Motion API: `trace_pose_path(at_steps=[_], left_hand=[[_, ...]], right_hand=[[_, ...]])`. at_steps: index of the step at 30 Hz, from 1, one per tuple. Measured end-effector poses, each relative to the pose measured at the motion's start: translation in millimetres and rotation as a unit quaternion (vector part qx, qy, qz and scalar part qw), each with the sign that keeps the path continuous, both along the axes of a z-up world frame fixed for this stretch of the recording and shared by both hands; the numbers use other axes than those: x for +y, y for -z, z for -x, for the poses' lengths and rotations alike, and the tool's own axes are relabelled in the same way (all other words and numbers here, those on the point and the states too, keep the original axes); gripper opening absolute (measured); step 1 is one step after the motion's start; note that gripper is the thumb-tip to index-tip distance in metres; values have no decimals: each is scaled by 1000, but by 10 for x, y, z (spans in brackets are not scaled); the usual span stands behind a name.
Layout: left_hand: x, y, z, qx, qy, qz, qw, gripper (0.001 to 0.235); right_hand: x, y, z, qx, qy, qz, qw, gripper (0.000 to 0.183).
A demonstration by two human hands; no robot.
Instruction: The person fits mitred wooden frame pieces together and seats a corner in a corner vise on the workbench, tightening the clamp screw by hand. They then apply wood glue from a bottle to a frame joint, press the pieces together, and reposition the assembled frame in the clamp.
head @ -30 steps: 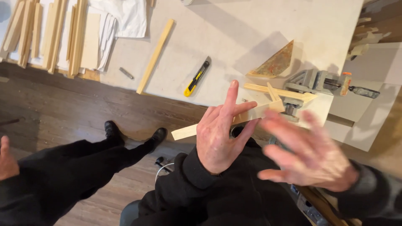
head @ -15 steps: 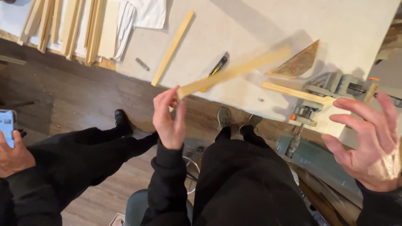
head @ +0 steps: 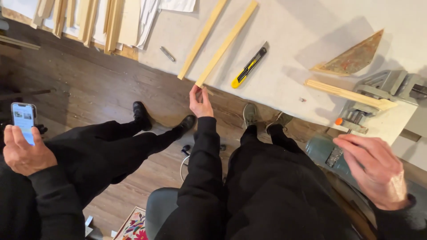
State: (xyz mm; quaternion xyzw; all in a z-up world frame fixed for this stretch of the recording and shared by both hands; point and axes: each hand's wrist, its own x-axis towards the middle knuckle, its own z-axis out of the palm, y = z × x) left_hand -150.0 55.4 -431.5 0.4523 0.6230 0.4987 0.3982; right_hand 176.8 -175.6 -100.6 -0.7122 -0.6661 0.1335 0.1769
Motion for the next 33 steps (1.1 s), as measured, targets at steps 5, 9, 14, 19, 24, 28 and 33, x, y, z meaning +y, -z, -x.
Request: trace_pose_path(at_steps=[5,9,14,19,24,28,33], left_hand=[[-117,232,94,-31,9,-22,999,32],[-62,240,75,-49,2,22,999,32],[-229,-47,11,181,40,-19,982,36],[8,-937,-798,388,310,-134,858,60],[144,-734,-991,470,375,-26,799,53],[-111,-1040,-918,119,341,128,924,48],[-960,-1771,-1384,-229,377,352,825,53]], right_hand=[[-124,233,97,88,42,-20,995,21],[-9,10,311,110,105,-36,988,14],[-123,126,257,133,138,-83,978,16],[-249,261,192,143,206,-56,966,14],[-270,343,82,140,168,-65,974,15],[-304,341,9,172,149,-109,968,26],[-821,729,-231,199,230,-112,946,26]])
